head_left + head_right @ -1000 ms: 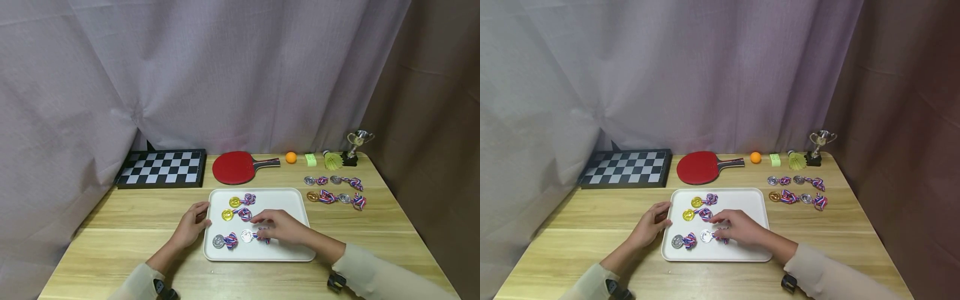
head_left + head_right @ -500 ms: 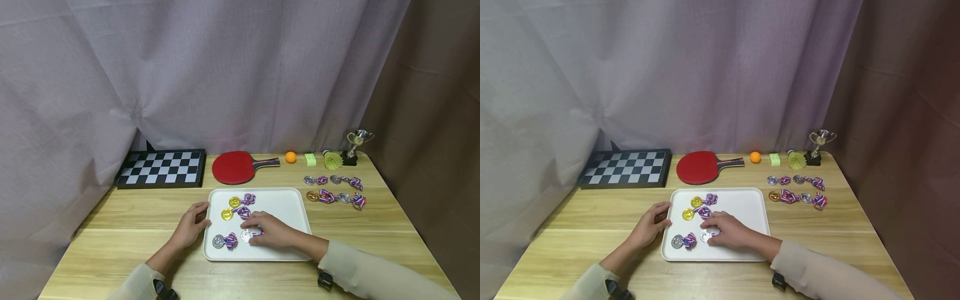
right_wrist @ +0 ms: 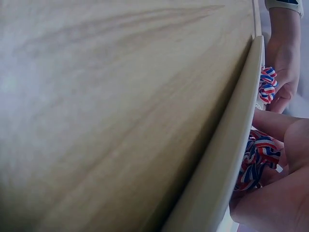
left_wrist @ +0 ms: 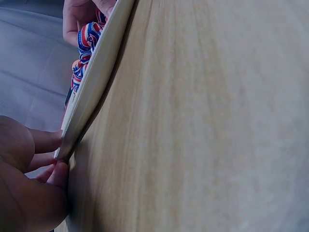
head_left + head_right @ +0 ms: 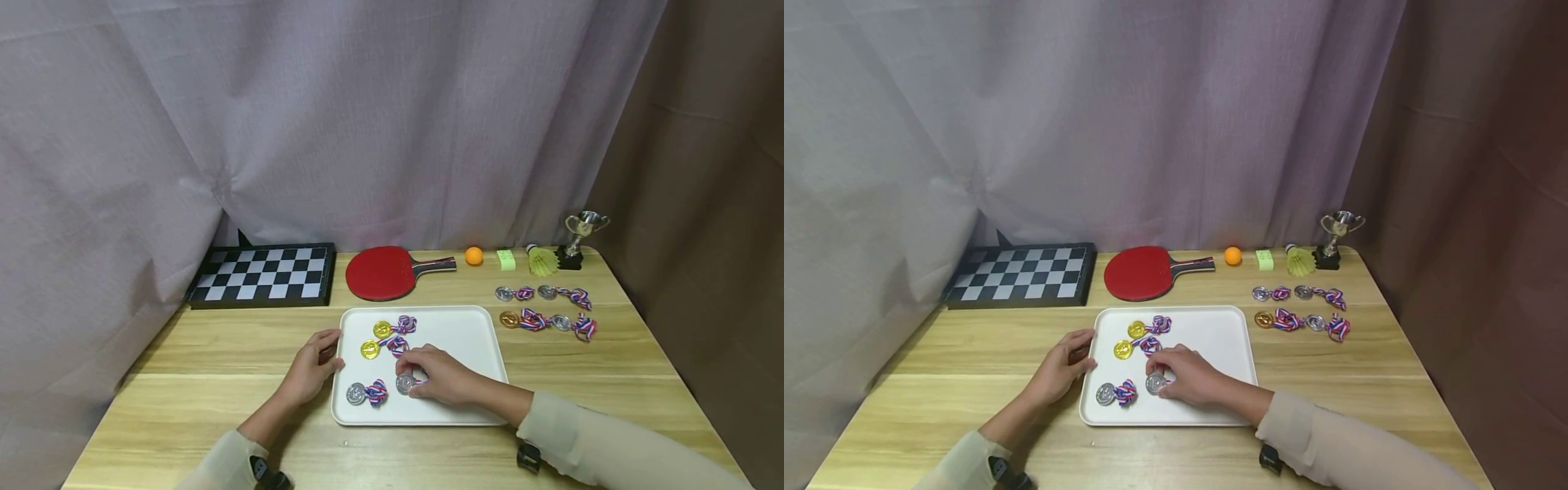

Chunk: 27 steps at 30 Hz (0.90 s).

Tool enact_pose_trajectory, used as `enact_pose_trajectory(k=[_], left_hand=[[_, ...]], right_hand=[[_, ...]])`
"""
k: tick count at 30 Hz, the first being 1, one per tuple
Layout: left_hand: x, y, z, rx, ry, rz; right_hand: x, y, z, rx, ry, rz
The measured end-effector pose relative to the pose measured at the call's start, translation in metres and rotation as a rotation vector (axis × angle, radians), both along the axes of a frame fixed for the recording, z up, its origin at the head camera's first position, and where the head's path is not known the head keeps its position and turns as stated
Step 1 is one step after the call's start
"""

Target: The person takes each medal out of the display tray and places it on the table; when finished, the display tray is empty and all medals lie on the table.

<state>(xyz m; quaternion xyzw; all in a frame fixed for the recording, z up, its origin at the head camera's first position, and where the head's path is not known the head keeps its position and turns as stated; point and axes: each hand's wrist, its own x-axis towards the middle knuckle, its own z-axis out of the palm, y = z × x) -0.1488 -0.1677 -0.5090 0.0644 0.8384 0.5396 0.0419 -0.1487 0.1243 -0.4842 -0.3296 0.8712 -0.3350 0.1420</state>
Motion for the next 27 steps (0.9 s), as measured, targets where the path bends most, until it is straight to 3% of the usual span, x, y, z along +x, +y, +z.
enact_pose_trajectory(k=[8,17,27], left_hand=[[0.0,0.0,-0.002,-0.004,0.013,-0.001],[-0.001,0.001,0.001,0.003,0.004,0.005],[-0.001,0.0,0.0,-0.012,-0.023,0.02]], right_hand=[[0.0,0.003,0.0,-0.049,-0.007,-0.003],[-0.004,0.011,0.006,-0.121,-0.127,-0.017],[-0.008,0.044,0.028,-0.184,-0.226,-0.127]])
